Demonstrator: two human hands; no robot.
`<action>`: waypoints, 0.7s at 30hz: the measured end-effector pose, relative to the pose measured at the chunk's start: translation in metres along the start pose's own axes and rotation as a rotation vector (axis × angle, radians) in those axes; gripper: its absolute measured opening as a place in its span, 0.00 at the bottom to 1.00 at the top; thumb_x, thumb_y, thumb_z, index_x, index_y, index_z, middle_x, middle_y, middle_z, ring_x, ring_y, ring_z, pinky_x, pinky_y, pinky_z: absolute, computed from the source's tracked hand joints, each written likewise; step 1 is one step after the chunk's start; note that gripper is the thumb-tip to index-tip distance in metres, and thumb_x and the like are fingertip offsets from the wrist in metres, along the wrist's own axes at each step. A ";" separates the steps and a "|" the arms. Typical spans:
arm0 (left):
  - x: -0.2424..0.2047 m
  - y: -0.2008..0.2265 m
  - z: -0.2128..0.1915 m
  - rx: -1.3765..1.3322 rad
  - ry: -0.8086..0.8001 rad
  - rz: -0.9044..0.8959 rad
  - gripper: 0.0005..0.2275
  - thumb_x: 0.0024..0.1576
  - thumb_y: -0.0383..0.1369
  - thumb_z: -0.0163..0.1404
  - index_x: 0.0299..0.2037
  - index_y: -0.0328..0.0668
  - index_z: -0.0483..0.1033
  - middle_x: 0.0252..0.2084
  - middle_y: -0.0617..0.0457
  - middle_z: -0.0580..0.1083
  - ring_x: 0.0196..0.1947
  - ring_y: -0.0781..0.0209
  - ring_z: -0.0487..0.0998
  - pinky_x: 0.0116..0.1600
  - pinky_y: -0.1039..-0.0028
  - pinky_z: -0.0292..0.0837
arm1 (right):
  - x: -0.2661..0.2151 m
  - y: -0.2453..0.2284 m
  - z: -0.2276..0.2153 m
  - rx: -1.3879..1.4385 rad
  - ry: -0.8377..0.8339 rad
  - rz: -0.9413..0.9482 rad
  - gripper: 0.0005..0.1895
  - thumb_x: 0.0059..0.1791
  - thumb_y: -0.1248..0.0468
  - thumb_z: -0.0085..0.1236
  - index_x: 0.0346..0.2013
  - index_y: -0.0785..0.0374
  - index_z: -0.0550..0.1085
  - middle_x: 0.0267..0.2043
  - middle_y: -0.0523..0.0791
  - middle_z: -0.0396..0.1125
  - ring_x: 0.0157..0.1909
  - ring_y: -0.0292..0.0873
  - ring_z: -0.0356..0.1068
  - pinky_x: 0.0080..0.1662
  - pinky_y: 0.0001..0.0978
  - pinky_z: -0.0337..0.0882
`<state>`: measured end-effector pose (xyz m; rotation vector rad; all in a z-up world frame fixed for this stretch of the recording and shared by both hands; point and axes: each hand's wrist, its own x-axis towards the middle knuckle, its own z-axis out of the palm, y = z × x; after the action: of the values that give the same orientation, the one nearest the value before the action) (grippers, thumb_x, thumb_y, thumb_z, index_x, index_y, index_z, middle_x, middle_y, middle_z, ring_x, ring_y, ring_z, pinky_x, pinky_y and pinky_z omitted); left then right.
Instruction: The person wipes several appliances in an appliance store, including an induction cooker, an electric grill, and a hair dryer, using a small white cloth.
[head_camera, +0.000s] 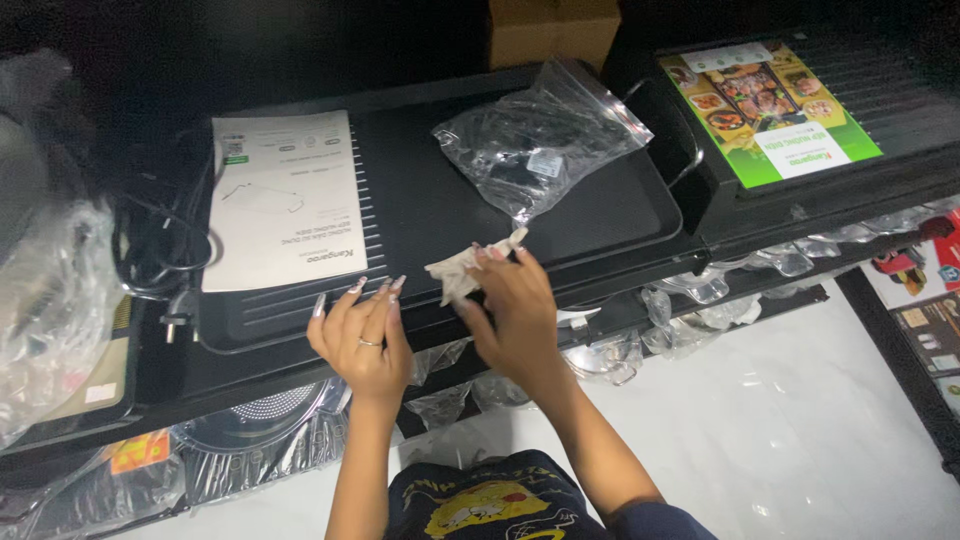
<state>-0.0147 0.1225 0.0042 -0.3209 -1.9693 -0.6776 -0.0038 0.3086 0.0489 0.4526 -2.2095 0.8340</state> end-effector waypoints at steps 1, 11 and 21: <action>0.000 0.000 0.000 0.006 0.003 0.000 0.06 0.62 0.28 0.54 0.44 0.40 0.84 0.42 0.54 0.80 0.55 0.54 0.75 0.70 0.58 0.54 | 0.001 -0.008 0.002 -0.012 -0.056 -0.004 0.21 0.49 0.56 0.62 0.51 0.67 0.76 0.55 0.53 0.72 0.62 0.55 0.70 0.71 0.54 0.58; -0.002 -0.027 -0.035 0.032 -0.210 -0.078 0.21 0.56 0.25 0.52 0.62 0.37 0.74 0.62 0.48 0.73 0.66 0.47 0.70 0.75 0.53 0.51 | 0.025 -0.068 0.051 0.034 -0.266 -0.147 0.47 0.43 0.33 0.62 0.55 0.73 0.73 0.64 0.61 0.66 0.69 0.61 0.63 0.70 0.50 0.58; 0.013 -0.028 -0.050 0.018 -0.338 0.004 0.19 0.57 0.28 0.48 0.59 0.40 0.76 0.63 0.55 0.72 0.65 0.53 0.68 0.72 0.49 0.52 | 0.030 -0.046 0.038 -0.041 -0.245 -0.215 0.35 0.45 0.44 0.66 0.56 0.69 0.76 0.61 0.56 0.70 0.68 0.55 0.67 0.73 0.56 0.53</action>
<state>0.0019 0.0697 0.0247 -0.4524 -2.2922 -0.6342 -0.0186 0.2474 0.0701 0.7925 -2.3424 0.6451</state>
